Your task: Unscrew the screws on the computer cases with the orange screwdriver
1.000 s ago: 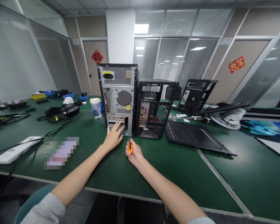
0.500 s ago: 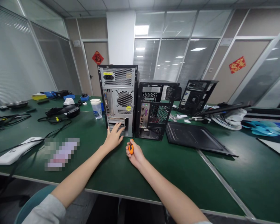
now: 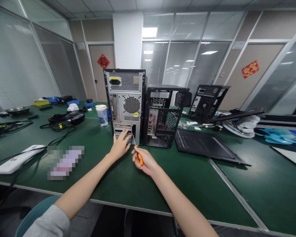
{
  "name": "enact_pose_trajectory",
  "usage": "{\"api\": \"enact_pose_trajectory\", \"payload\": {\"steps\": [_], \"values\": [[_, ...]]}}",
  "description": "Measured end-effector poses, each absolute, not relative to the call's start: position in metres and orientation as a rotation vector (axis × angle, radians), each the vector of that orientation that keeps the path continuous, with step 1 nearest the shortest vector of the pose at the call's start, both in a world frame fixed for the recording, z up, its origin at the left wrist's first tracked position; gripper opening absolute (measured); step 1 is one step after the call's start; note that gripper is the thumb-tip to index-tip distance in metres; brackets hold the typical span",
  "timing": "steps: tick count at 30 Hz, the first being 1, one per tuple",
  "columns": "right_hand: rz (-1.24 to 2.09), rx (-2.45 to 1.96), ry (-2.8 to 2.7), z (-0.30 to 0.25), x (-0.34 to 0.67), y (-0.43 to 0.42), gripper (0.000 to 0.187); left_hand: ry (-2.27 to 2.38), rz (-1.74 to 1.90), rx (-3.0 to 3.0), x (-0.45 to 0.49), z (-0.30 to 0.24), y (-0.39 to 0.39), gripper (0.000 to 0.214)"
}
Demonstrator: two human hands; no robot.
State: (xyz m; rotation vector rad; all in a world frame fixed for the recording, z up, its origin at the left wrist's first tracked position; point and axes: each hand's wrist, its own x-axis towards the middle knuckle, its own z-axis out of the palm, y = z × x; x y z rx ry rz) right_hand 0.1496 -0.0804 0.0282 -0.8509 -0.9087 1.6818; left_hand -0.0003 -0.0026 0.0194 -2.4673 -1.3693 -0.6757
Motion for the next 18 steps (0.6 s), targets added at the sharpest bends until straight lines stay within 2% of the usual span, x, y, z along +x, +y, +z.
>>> {"api": "enact_pose_trajectory", "payload": {"steps": [6, 11, 18], "values": [[1.498, -0.976, -1.124, 0.041, 0.175, -0.078, 0.033, -1.242, -0.73, -2.445, 0.002, 0.019, -0.006, 0.043], [1.343, -1.075, -1.246, 0.048, 0.191, -0.076, 0.032, -1.071, -0.797, -2.562, 0.007, 0.018, -0.01, 0.027], [1.105, -1.161, -1.576, 0.048, 0.206, -0.075, 0.025, -0.72, -0.588, -3.05, 0.014, 0.012, -0.012, 0.02]]}}
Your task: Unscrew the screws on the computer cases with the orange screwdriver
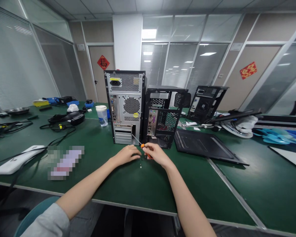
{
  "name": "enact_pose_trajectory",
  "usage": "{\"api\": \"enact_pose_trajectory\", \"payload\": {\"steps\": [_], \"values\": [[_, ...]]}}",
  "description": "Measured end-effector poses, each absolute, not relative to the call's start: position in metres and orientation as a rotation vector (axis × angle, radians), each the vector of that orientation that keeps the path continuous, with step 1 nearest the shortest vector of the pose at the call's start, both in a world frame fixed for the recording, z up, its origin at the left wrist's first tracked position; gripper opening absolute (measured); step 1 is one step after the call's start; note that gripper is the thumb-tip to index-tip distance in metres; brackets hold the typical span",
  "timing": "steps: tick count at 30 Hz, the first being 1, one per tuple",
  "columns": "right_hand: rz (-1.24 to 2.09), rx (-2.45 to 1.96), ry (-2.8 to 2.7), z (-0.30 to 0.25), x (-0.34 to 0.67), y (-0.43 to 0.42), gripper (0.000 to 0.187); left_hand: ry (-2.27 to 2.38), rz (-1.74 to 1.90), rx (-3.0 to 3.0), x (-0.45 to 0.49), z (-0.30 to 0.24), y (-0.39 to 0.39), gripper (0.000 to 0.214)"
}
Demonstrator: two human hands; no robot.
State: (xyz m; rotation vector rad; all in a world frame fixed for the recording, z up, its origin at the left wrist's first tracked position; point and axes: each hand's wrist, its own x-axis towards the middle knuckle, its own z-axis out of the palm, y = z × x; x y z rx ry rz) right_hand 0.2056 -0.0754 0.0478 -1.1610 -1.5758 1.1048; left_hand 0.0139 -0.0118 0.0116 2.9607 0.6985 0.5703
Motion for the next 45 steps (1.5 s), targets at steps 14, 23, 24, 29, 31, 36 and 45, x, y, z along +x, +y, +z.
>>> {"api": "enact_pose_trajectory", "payload": {"steps": [14, 23, 24, 29, 31, 36, 45], "values": [[0.543, -1.459, -1.947, 0.033, 0.212, -0.067, 0.007, 0.464, 0.409, 2.832, 0.02, -0.001, -0.013, 0.013], [0.461, -1.482, -2.0, 0.034, 0.213, -0.068, 0.012, 0.623, 0.558, 2.712, 0.018, 0.001, -0.01, 0.008], [0.449, -1.469, -1.985, 0.034, 0.213, -0.068, 0.013, 0.66, 0.597, 2.677, 0.017, 0.002, -0.009, 0.008], [0.286, -1.374, -1.874, 0.038, 0.212, -0.069, 0.02, 0.861, 0.91, 2.312, 0.012, 0.011, -0.003, 0.007], [0.207, -1.333, -1.835, 0.04, 0.212, -0.069, 0.022, 0.847, 1.055, 2.069, 0.011, 0.013, 0.002, 0.01], [0.086, -1.27, -1.789, 0.042, 0.213, -0.072, 0.025, 0.717, 1.254, 1.579, 0.009, 0.019, 0.009, 0.027], [-0.009, -1.324, -1.784, 0.041, 0.213, -0.075, 0.028, 0.652, 1.362, 1.134, 0.009, 0.027, 0.005, 0.047]]}}
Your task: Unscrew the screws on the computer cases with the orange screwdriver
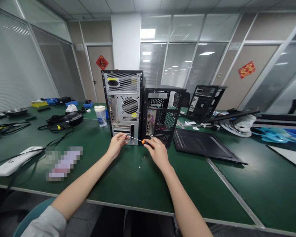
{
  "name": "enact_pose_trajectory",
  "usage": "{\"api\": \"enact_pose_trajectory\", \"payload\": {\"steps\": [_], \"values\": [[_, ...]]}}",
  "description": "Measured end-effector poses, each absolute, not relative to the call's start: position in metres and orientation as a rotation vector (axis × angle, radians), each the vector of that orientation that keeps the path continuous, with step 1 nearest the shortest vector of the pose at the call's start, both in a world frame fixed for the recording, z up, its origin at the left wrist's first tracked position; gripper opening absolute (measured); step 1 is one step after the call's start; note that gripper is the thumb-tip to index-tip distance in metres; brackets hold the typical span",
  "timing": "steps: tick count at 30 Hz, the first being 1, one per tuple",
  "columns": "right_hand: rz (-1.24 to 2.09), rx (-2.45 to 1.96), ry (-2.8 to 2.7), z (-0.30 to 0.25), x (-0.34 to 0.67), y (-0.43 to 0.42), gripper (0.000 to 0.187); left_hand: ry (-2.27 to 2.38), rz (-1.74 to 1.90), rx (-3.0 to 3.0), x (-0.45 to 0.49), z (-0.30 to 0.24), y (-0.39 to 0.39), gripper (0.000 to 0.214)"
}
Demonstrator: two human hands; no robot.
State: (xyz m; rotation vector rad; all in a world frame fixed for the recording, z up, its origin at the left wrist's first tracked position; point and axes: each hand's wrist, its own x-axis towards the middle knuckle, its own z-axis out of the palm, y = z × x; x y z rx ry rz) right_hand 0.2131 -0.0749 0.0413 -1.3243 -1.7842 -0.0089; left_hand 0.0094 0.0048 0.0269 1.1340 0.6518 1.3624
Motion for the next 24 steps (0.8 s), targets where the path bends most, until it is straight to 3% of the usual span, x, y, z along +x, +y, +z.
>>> {"api": "enact_pose_trajectory", "payload": {"steps": [19, 24], "values": [[-0.06, -1.355, -1.814, 0.0382, 0.2124, -0.0741, 0.029, 0.677, 1.399, 1.261, 0.0082, 0.0278, 0.005, 0.043], [-0.207, -1.361, -1.844, 0.0367, 0.2114, -0.0754, 0.03, 0.733, 1.407, 1.329, 0.0071, 0.0283, 0.0049, 0.041]]}}
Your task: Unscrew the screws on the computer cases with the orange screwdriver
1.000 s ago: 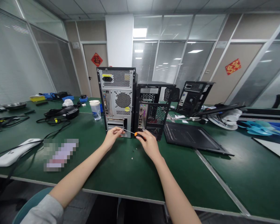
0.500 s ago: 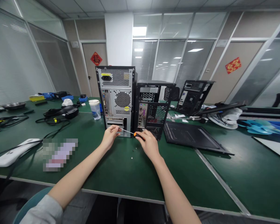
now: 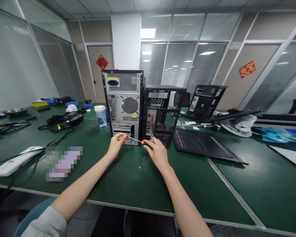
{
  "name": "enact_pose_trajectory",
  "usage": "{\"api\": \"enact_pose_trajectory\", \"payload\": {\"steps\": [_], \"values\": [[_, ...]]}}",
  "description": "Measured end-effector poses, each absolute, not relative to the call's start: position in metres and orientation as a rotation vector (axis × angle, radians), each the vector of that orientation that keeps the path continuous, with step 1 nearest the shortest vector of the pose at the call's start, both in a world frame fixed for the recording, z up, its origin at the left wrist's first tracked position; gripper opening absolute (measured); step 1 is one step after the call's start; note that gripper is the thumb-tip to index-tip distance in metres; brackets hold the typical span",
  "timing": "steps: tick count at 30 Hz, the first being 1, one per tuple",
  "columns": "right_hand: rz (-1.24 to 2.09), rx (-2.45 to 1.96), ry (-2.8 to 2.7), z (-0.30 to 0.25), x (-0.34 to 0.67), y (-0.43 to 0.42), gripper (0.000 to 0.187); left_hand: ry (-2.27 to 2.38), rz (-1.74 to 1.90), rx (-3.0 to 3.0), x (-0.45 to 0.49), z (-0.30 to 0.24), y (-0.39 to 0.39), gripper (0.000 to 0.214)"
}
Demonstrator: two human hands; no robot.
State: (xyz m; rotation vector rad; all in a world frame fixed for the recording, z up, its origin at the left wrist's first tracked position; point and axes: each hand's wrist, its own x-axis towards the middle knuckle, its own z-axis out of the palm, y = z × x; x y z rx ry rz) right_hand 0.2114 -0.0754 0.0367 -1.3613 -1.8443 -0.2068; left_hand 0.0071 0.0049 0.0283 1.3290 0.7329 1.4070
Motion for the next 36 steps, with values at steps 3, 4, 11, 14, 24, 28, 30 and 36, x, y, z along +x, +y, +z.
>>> {"api": "enact_pose_trajectory", "payload": {"steps": [3, 4, 11, 14, 24, 28, 30, 36], "values": [[-0.34, -1.36, -1.868, 0.037, 0.21, -0.078, 0.03, 0.754, 1.398, 1.36, 0.008, 0.027, 0.006, 0.042], [-0.37, -1.358, -1.875, 0.038, 0.209, -0.079, 0.03, 0.757, 1.393, 1.365, 0.008, 0.027, 0.006, 0.042], [-0.432, -1.345, -1.9, 0.038, 0.208, -0.081, 0.032, 0.74, 1.39, 1.338, 0.008, 0.025, 0.007, 0.046], [-0.416, -1.342, -1.905, 0.036, 0.208, -0.08, 0.032, 0.72, 1.389, 1.322, 0.008, 0.024, 0.007, 0.045], [-0.204, -1.32, -1.858, 0.04, 0.207, -0.079, 0.03, 0.669, 1.379, 1.255, 0.008, 0.025, 0.006, 0.046], [0.024, -1.267, -1.732, 0.047, 0.209, -0.078, 0.026, 0.652, 1.392, 1.254, 0.005, 0.03, 0.005, 0.053], [0.188, -1.223, -1.605, 0.053, 0.209, -0.077, 0.025, 0.683, 1.42, 1.241, 0.003, 0.031, 0.006, 0.055], [0.762, -0.989, -1.242, 0.075, 0.207, -0.07, 0.033, 0.83, 1.48, 1.365, -0.002, 0.027, 0.016, 0.046]]}}
